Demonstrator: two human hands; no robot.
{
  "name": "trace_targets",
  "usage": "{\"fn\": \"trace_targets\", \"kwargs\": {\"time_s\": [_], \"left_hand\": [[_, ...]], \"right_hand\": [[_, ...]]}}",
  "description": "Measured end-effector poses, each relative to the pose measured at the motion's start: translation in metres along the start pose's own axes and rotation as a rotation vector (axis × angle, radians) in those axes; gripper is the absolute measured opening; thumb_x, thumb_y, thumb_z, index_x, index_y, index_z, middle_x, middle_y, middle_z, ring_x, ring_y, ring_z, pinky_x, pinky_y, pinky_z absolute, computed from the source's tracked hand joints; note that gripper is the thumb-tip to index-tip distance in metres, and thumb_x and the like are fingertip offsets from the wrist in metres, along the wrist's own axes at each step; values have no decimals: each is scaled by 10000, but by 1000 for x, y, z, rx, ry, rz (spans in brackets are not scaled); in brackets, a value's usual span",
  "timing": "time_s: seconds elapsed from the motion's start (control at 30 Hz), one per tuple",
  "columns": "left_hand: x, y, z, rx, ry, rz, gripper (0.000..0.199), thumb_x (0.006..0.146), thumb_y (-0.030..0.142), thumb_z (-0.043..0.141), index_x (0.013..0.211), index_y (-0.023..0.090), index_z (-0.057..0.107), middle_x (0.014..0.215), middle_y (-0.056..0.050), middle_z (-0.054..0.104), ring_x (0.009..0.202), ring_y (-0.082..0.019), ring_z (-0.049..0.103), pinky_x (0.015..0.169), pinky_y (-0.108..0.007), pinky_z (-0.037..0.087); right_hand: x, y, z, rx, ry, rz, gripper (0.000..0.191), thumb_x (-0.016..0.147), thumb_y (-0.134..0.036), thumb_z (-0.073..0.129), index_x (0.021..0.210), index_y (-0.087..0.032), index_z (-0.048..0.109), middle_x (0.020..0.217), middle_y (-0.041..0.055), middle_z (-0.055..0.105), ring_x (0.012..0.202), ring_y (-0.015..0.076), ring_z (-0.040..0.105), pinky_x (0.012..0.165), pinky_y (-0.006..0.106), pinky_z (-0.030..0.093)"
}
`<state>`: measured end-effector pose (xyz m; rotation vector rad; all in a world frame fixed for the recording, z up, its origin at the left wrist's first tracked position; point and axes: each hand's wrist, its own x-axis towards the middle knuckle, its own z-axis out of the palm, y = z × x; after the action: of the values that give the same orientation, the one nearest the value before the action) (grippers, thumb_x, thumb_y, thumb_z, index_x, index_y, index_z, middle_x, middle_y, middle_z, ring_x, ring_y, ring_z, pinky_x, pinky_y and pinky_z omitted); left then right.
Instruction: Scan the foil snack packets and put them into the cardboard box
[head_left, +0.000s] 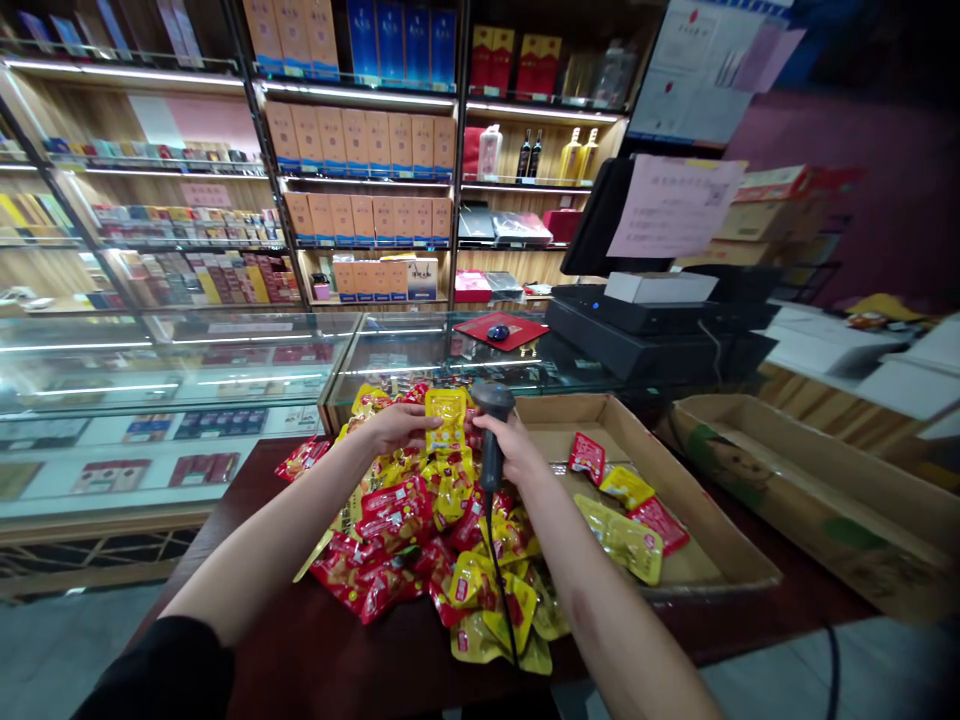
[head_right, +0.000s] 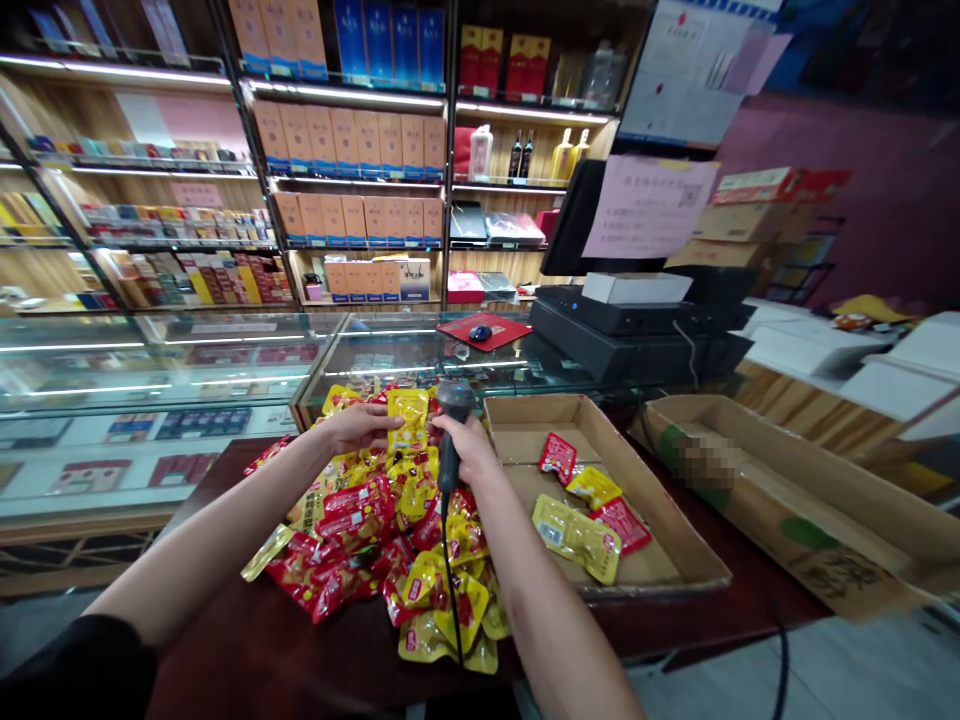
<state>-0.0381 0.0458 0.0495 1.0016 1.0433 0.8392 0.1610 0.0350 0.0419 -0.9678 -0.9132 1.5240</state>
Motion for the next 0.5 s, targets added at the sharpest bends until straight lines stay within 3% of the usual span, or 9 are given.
{"fn": "trace_targets", "kwargs": {"time_s": [0.13,0.27,0.37,0.5], "left_hand": [[13,7,-7,-4,39,-5,344,504,236,859,768,134,665,776,-50,686,627,-120,636,507,-181,512],[29,17,-10,-21,69,5,329,550,204,839,824,139,667,796,-46,686,620,-116,637,519,-194,526],[36,24,-8,-17,80,13,300,584,173,819,842,139,670,795,-42,688,572,-105,621,490,-194,521],[41,24,-6,6,64,18,320,590,171,817,873,131,673,819,-64,699,600,-128,644,485,-196,526]], "right_hand": [[-26,-12,2,-29,-41,5,199,591,-209,678,766,-168,593,767,33,675,599,133,623,469,215,480],[-57,-17,13,-141,-65,44,190,630,-272,654,767,-176,563,612,-3,622,446,110,546,386,210,416],[-76,-12,18,-264,-98,50,174,681,-328,622,712,-176,544,449,-37,525,368,93,466,365,203,373],[-90,8,19,-366,-99,36,196,707,-363,614,694,-188,525,415,-46,495,356,99,454,373,215,380]]}}
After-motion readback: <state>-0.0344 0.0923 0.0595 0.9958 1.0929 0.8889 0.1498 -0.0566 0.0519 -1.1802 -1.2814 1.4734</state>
